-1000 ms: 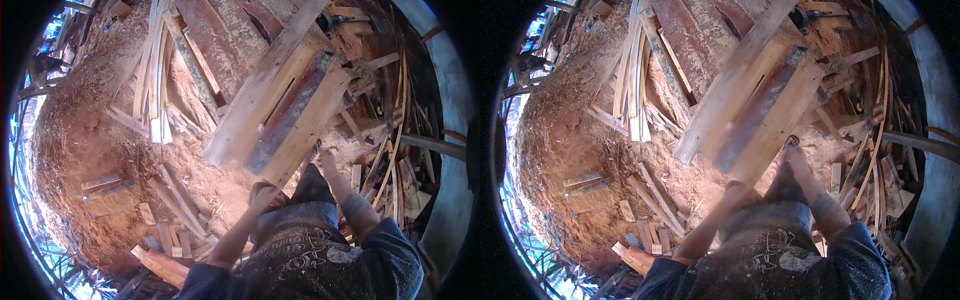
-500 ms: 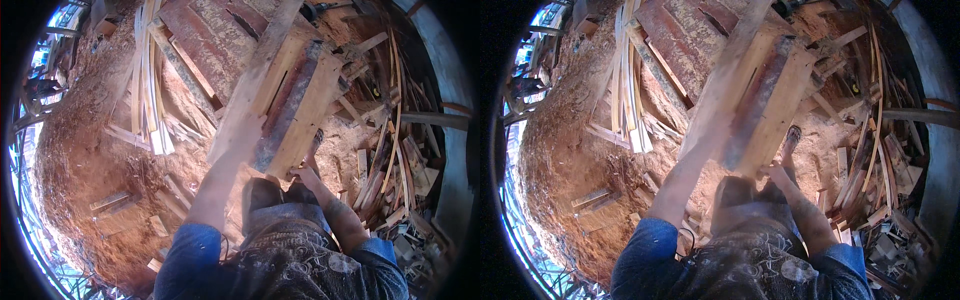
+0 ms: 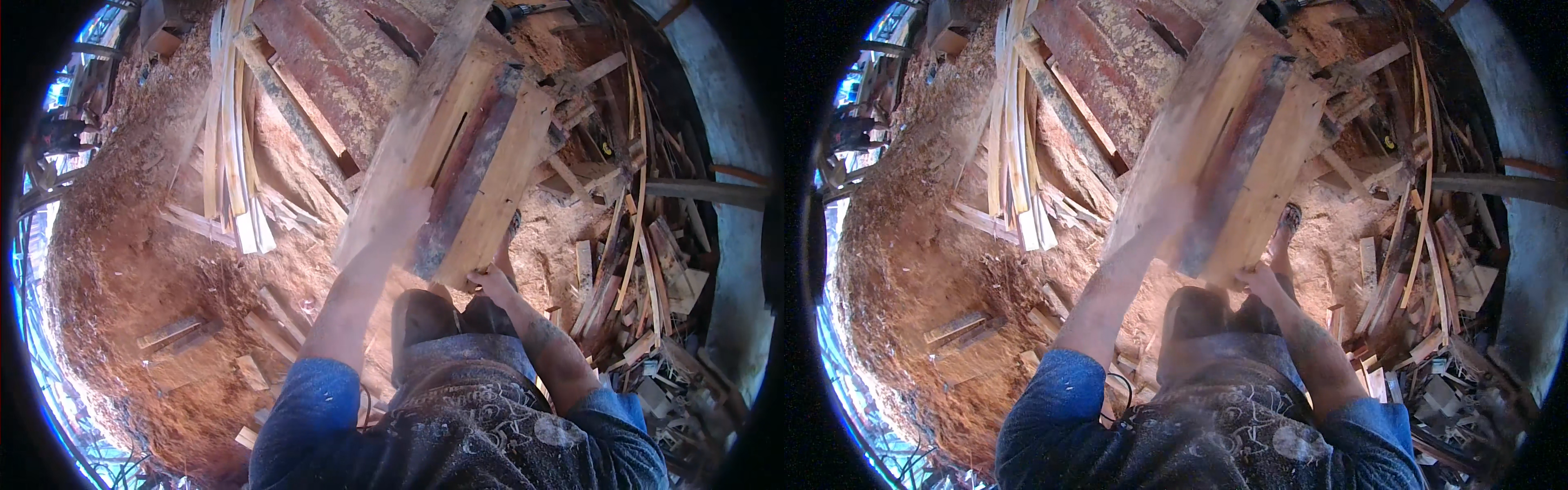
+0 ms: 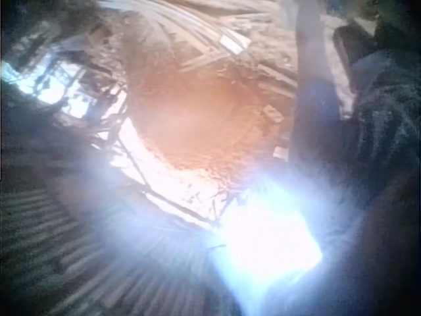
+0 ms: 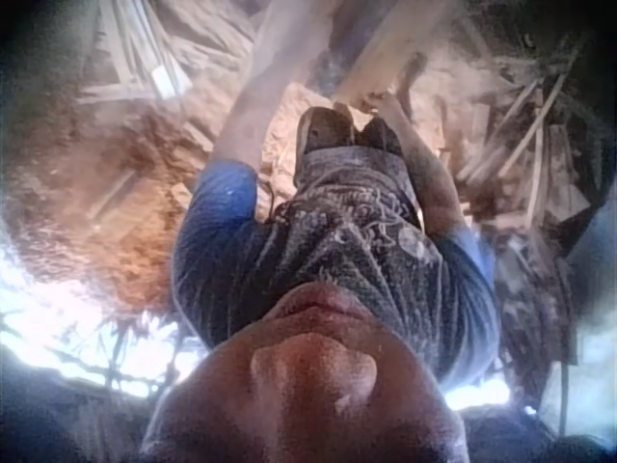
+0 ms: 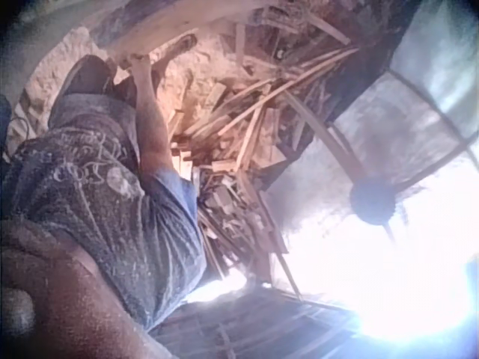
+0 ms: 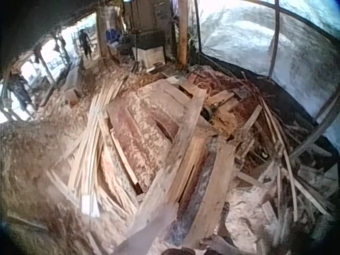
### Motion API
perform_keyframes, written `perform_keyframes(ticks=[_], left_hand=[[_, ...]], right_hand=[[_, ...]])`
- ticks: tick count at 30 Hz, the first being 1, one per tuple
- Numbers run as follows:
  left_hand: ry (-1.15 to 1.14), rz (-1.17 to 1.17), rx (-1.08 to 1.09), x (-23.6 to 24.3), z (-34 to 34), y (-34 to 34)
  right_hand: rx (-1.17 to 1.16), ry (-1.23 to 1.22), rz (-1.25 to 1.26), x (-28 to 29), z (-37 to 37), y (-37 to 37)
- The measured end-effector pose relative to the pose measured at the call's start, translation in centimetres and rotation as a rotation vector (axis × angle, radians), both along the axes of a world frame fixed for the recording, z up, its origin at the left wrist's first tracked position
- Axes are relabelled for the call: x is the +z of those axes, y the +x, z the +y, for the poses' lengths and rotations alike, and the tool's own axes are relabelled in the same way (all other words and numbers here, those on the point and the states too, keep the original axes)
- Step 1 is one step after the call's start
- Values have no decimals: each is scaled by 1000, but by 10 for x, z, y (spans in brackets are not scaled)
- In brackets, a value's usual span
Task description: The person uses a hammer to pry and tap a wood plank, then carries the plank across the workshop and cuts a piece off with a circular saw.
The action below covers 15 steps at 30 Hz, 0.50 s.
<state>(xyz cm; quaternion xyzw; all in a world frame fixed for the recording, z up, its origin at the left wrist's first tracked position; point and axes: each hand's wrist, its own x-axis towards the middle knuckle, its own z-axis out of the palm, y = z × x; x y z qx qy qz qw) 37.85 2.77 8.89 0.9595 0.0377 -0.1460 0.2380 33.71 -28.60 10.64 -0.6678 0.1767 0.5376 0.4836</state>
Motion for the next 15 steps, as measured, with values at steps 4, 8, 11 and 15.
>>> perform_keyframes(ticks=[4, 8, 11, 15], left_hand=[[-183, -194, 309, 12, 23, 28], [-96, -473, 572, 134, 51, 145], [-329, -570, 726, 197, 71, 125], [-69, -570, 771, 82, 157, 5]], right_hand=[[33, 24, 30, -9, 11, -1], [57, -82, -8, -16, -5, -3], [66, -46, 27, -7, -9, 5], [-109, 170, 70, 8, 4, -4]])
